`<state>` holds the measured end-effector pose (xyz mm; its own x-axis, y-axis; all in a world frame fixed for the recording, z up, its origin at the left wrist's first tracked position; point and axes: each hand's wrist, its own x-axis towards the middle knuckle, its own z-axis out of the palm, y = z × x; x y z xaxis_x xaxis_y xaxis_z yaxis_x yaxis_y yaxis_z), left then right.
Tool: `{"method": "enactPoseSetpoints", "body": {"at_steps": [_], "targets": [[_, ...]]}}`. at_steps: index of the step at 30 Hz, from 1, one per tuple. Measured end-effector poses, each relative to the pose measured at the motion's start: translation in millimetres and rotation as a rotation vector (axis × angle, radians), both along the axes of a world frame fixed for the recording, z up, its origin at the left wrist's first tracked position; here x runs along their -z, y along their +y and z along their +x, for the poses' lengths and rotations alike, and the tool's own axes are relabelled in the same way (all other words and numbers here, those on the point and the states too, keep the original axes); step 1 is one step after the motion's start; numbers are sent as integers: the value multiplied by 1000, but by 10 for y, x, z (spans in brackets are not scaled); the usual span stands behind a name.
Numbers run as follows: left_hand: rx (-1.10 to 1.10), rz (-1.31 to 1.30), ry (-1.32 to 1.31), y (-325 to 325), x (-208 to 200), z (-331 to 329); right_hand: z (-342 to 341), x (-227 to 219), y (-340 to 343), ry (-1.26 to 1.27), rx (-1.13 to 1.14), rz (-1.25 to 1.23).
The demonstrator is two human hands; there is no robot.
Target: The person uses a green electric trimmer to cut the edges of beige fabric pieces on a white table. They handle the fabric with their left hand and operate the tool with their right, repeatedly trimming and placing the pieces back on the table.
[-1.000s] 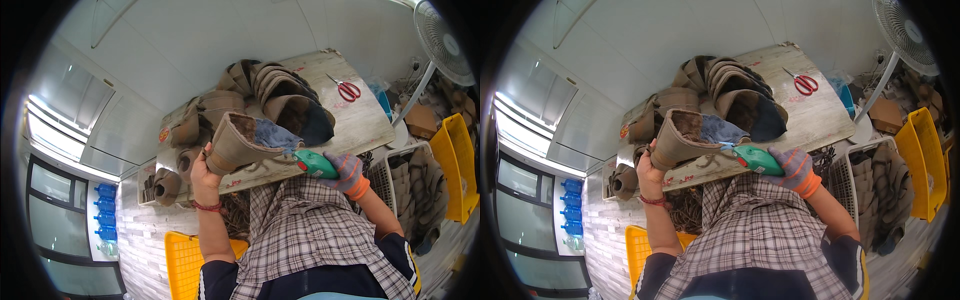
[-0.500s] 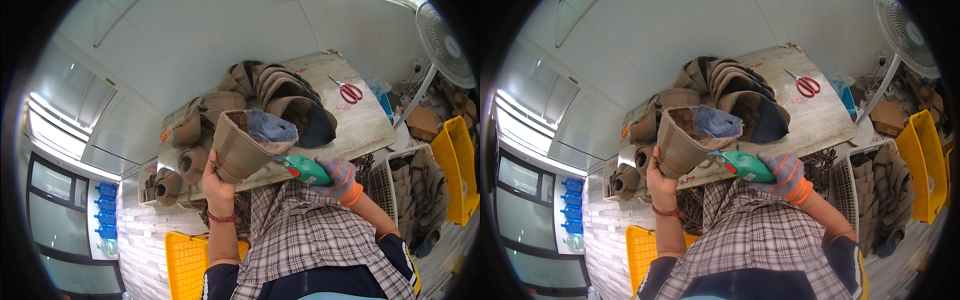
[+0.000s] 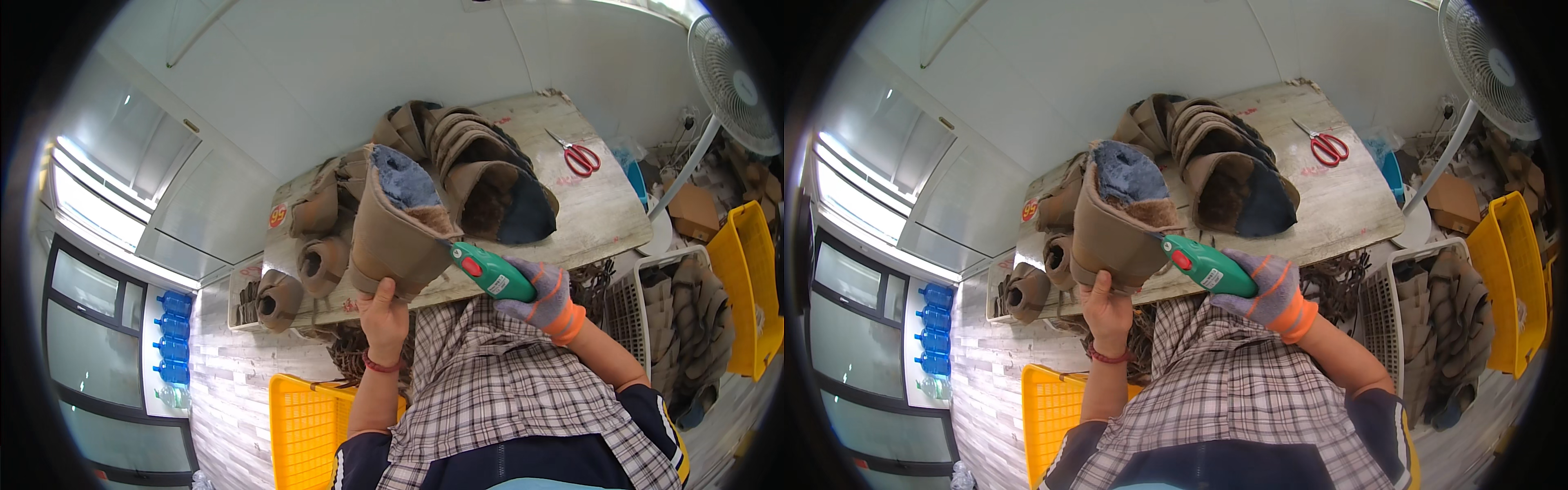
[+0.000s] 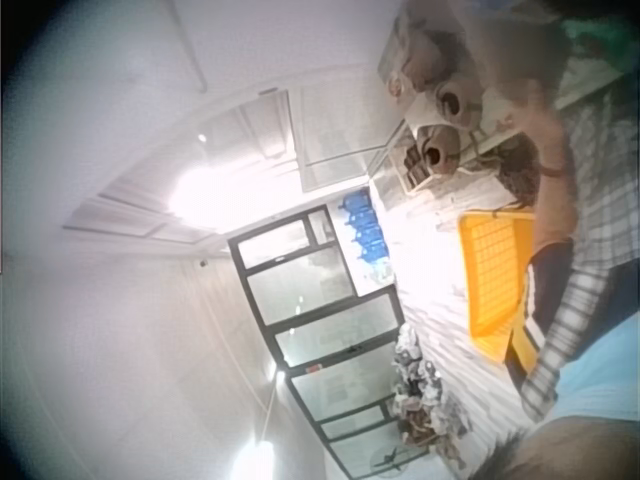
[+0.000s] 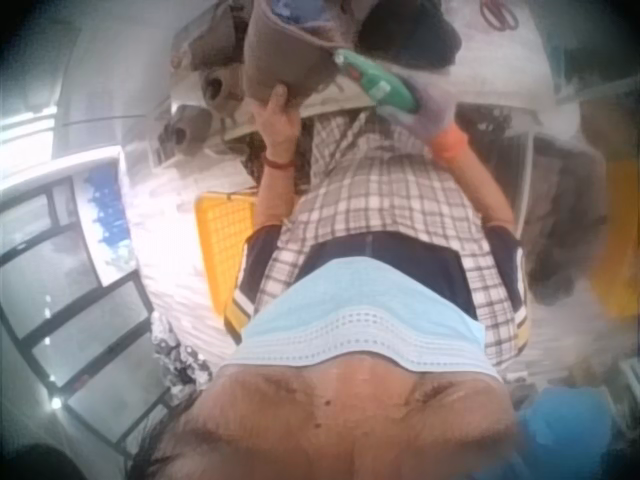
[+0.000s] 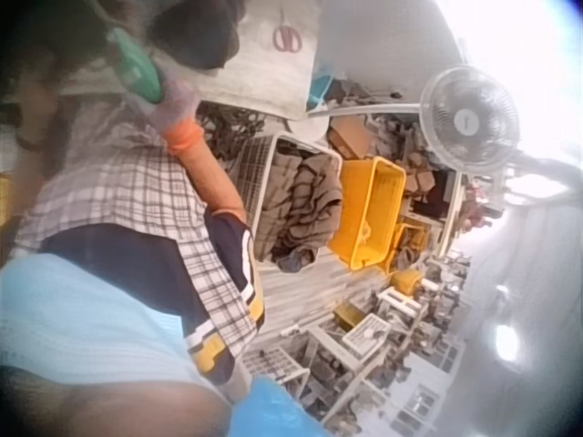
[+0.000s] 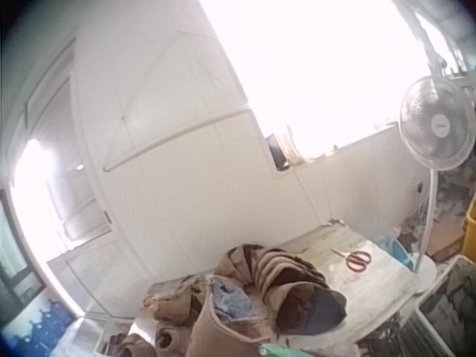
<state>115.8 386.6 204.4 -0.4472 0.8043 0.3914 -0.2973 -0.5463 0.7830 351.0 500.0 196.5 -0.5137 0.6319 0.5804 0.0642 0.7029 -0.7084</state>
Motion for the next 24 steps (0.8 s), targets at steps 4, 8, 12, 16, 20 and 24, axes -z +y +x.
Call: {"method": "enactPoseSetpoints", "body": {"at_steps": [4,8,12,16,20,24], "targets": [[-60,31,85,35,106,80,-36,-7,-21,23,5,-36],[-201,-118,363,22,344,19,-63,14,-8,28,-9,-175],[-303,-228,676,47,360,24,-65,-37,-25,14,-4,-285],[-359,-167,1137,73,413,-44,-40,-128,-67,15,-9,-446],[-429,-65,1439,94,365,46,-39,-102,-57,96,-37,-587],[-353,-62,1505,58,482,56,-28,-76,-43,139,-38,-607]]}}
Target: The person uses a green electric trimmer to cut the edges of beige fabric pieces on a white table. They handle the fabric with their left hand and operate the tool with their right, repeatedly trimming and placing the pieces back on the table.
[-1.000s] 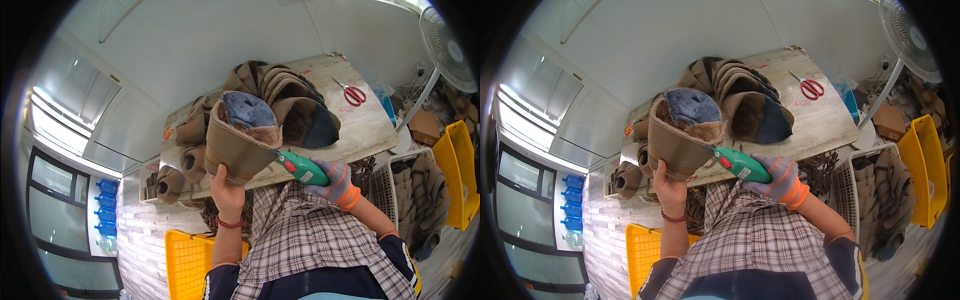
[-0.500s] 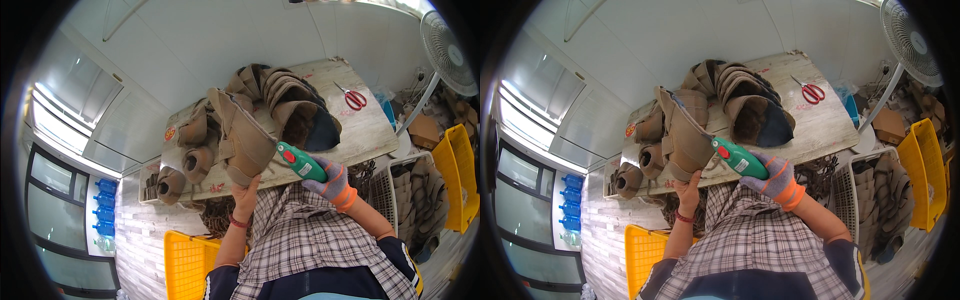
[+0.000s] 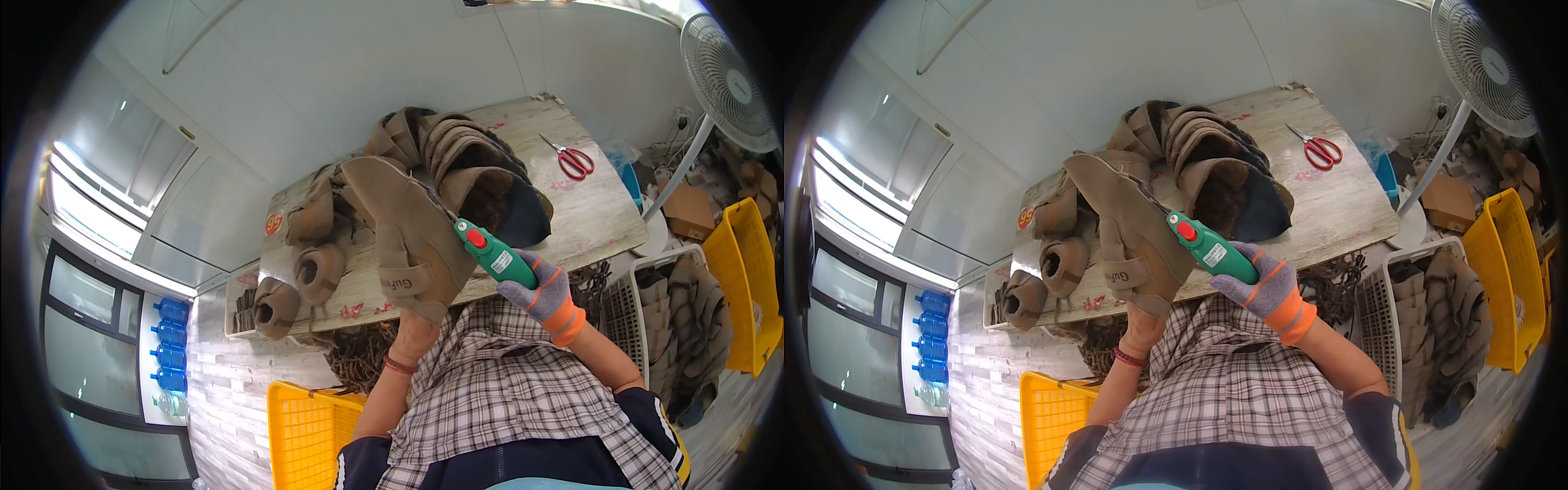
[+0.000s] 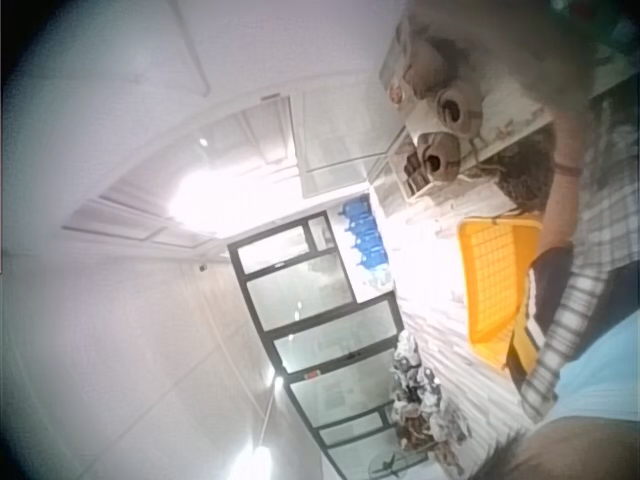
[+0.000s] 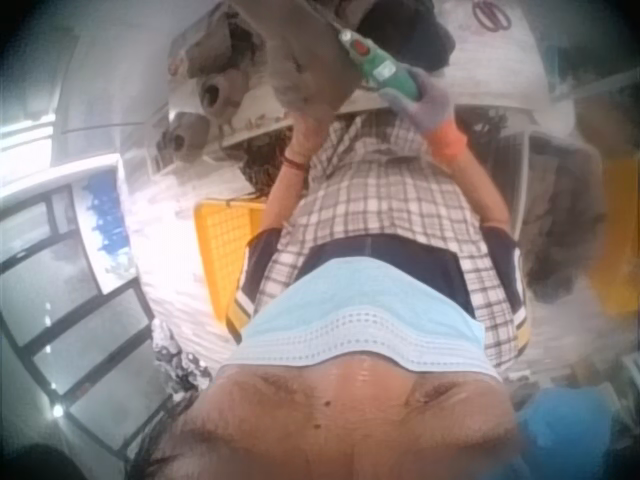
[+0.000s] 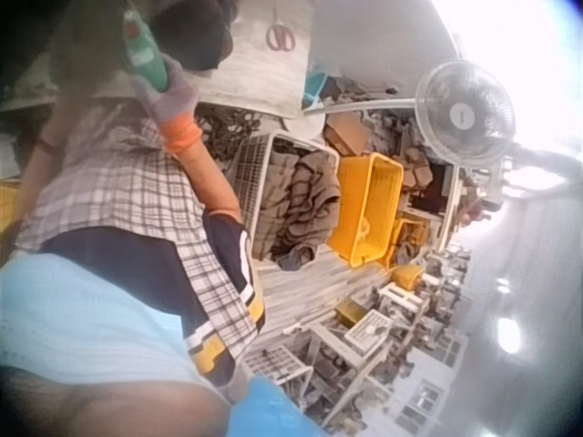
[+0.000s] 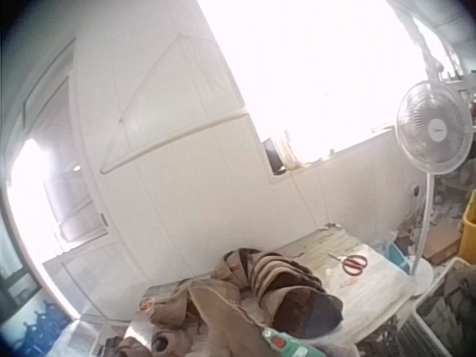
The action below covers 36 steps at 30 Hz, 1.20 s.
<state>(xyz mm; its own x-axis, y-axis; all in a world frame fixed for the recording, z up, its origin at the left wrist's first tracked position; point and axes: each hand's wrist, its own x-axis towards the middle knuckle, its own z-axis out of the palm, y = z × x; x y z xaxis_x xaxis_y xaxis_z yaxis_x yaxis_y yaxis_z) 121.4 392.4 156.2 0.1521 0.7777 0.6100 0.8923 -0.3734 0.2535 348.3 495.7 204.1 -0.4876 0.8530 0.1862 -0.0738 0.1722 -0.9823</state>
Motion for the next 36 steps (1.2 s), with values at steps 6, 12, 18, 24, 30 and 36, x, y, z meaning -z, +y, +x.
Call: {"method": "enactPoseSetpoints", "body": {"at_steps": [6,12,18,24,30,36], "targets": [[51,-129,-34,-80,53,70,12,-18,67,23,4,-80],[-69,-20,-89,-220,33,-55,34,123,236,79,119,-31],[-767,361,369,-41,-435,-1666,381,358,341,97,252,-49],[-1221,-110,-21,42,-775,-3261,538,462,331,101,270,-62],[-1410,-299,-122,30,-426,-3943,543,460,322,0,273,-63],[-1114,309,56,278,-642,-2812,579,466,298,-1,305,-60]]}}
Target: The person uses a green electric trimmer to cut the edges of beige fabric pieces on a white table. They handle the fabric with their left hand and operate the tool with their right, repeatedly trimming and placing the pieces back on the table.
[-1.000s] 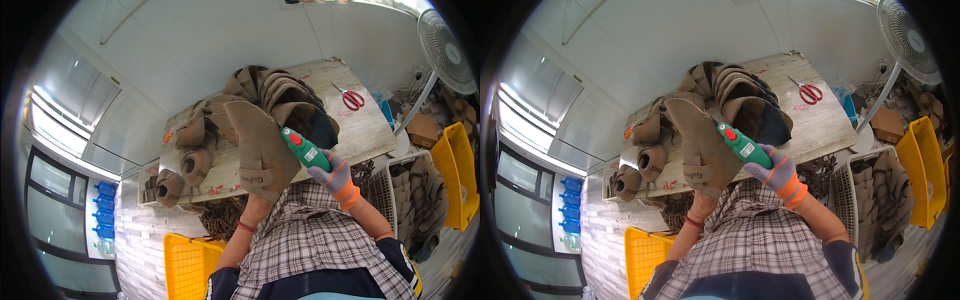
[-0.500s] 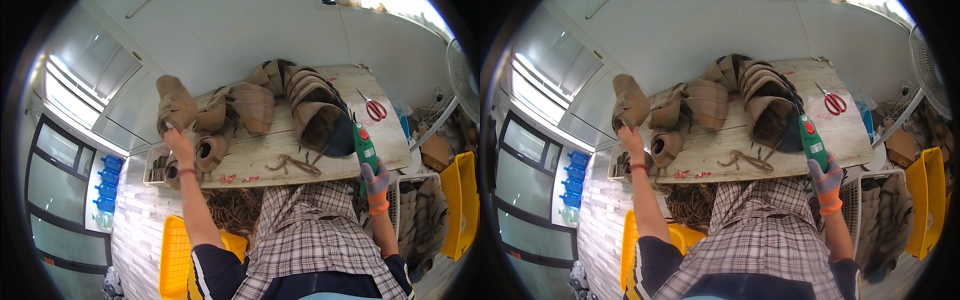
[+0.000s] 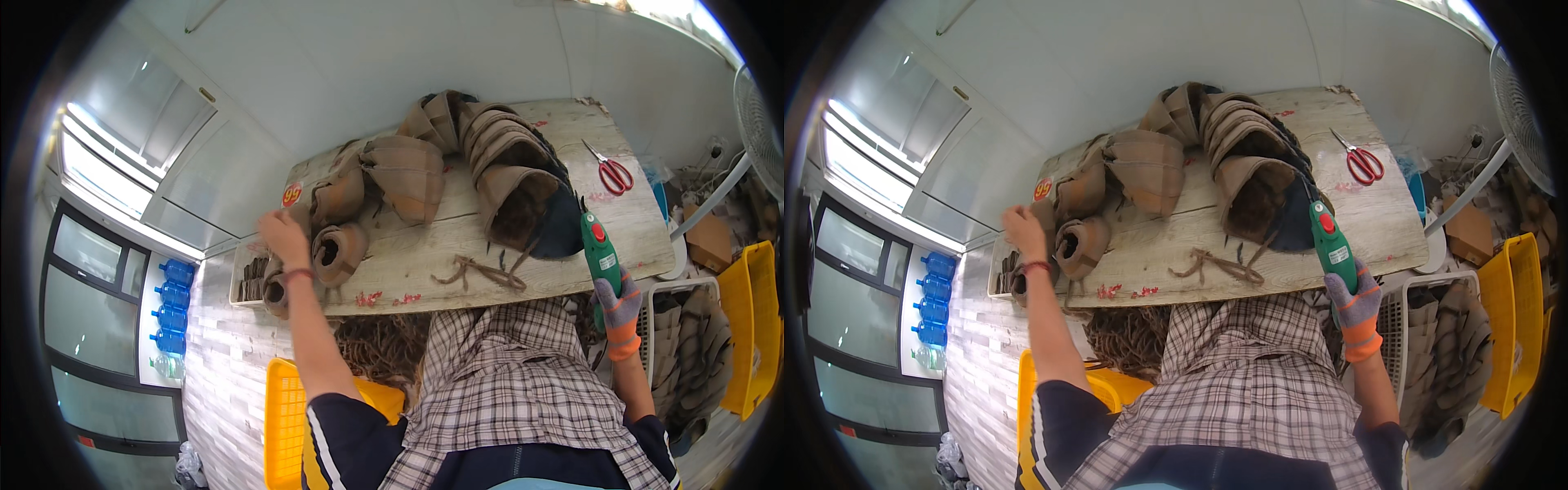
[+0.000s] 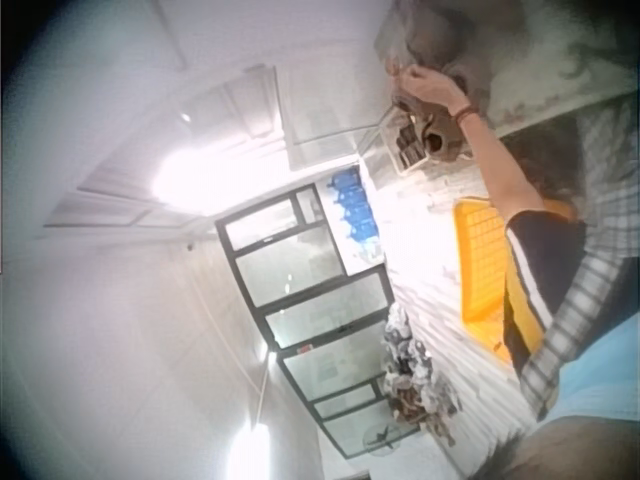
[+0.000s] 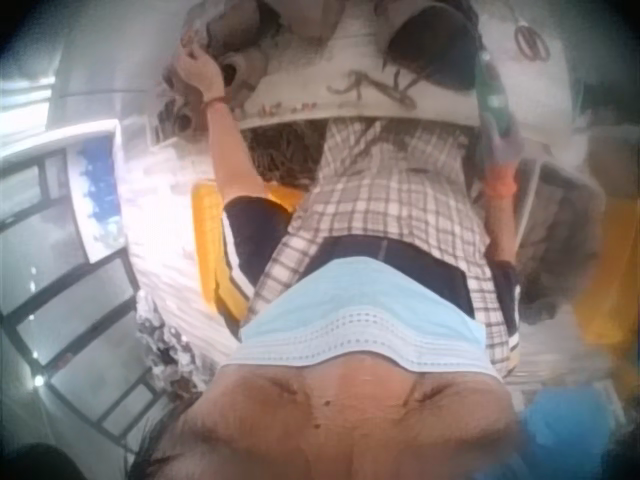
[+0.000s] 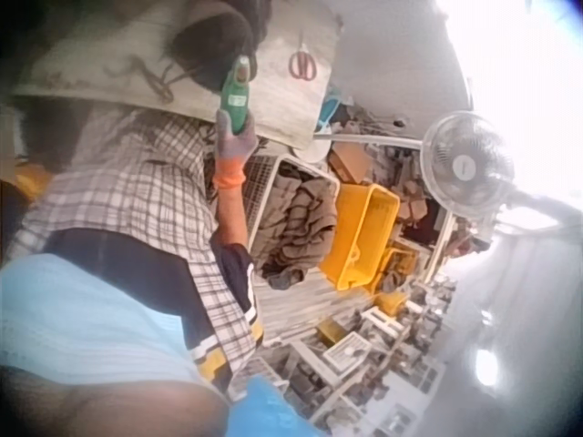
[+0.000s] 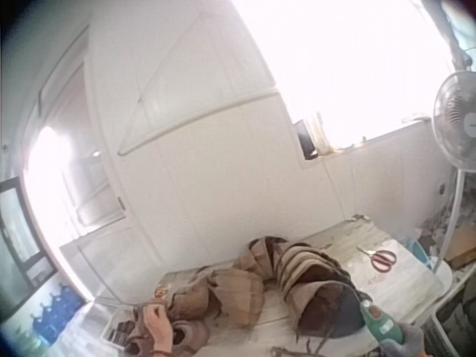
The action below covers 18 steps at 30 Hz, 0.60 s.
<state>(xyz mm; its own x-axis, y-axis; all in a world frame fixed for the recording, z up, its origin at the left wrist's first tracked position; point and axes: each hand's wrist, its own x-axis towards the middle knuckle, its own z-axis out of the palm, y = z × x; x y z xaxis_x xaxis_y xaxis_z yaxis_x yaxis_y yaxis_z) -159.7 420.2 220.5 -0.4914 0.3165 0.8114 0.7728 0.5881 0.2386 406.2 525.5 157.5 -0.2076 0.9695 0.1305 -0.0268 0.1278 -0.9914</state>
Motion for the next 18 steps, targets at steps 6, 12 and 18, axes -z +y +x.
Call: {"method": "enactPoseSetpoints", "body": {"at_steps": [6,12,18], "targets": [[703,570,-1683,786,1500,1328,-87,20,4,-36,-11,24],[542,869,-1287,1459,1421,1652,-98,18,-60,-46,-58,-13],[920,537,-1180,635,989,1722,-129,-51,-94,-144,-76,62]]}}
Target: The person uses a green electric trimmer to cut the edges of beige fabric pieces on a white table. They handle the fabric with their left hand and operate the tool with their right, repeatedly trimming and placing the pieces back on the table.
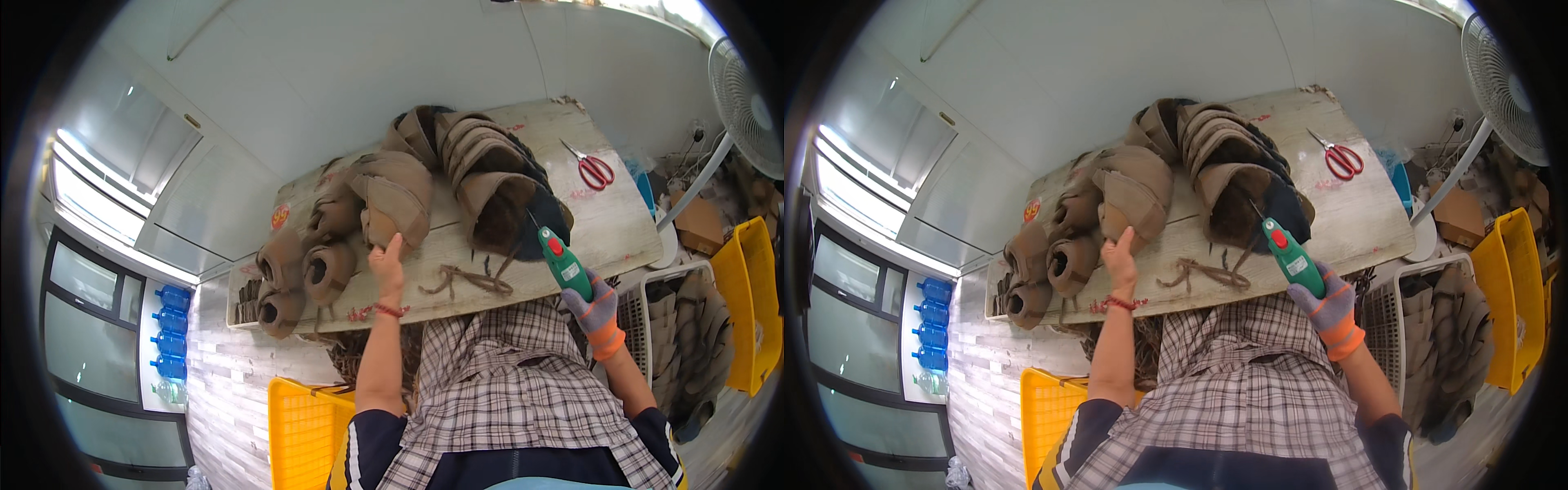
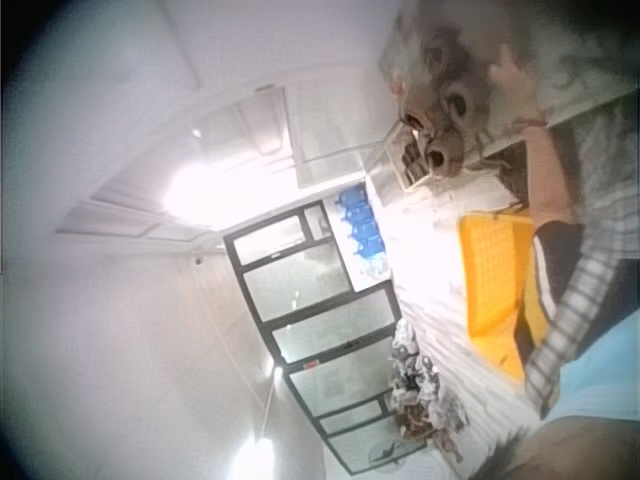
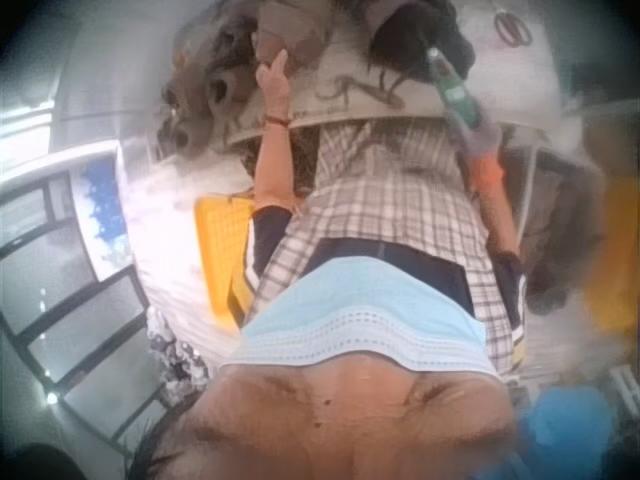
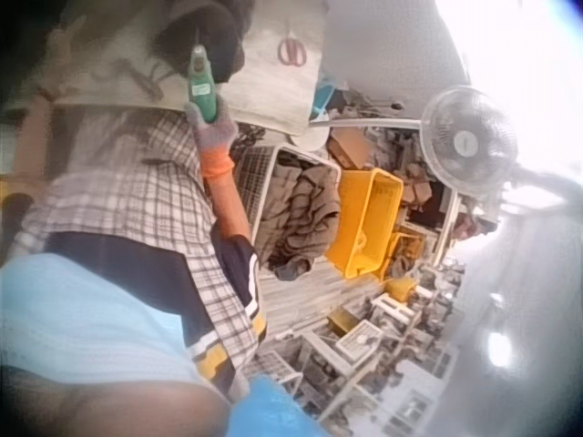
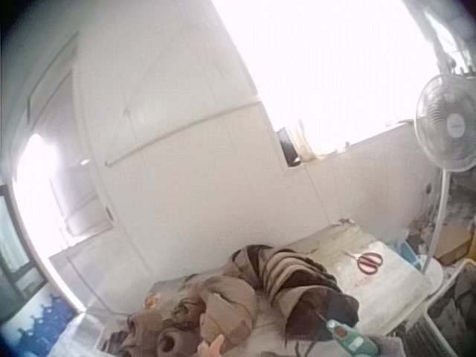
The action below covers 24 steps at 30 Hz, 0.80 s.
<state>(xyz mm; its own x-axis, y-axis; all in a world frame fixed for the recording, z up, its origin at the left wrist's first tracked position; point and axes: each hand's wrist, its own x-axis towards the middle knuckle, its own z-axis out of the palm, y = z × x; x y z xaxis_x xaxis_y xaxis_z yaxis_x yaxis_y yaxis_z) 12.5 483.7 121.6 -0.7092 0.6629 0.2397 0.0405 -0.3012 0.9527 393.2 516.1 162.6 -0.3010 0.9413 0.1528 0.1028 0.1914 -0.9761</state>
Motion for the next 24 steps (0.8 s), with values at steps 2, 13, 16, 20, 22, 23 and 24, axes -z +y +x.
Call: {"method": "enactPoseSetpoints", "body": {"at_steps": [2,13,16,20,22,23,24], "targets": [[95,40,-22,-315,-379,11,-34,-13,11,-26,-12,24],[160,286,-847,-1328,-1774,-180,-333,-166,-2,-290,-95,754],[52,203,-862,-1277,-1691,-84,-362,-194,15,-317,-55,910],[225,227,-983,-1187,-1527,-43,-304,-126,52,-334,4,1013],[276,222,-1031,-1131,-1483,-11,-256,-89,79,-363,11,1040],[306,222,-1037,-1115,-1475,11,-238,-72,89,-375,12,1053],[335,223,-1042,-1096,-1466,36,-223,-56,100,-377,19,1061]]}}
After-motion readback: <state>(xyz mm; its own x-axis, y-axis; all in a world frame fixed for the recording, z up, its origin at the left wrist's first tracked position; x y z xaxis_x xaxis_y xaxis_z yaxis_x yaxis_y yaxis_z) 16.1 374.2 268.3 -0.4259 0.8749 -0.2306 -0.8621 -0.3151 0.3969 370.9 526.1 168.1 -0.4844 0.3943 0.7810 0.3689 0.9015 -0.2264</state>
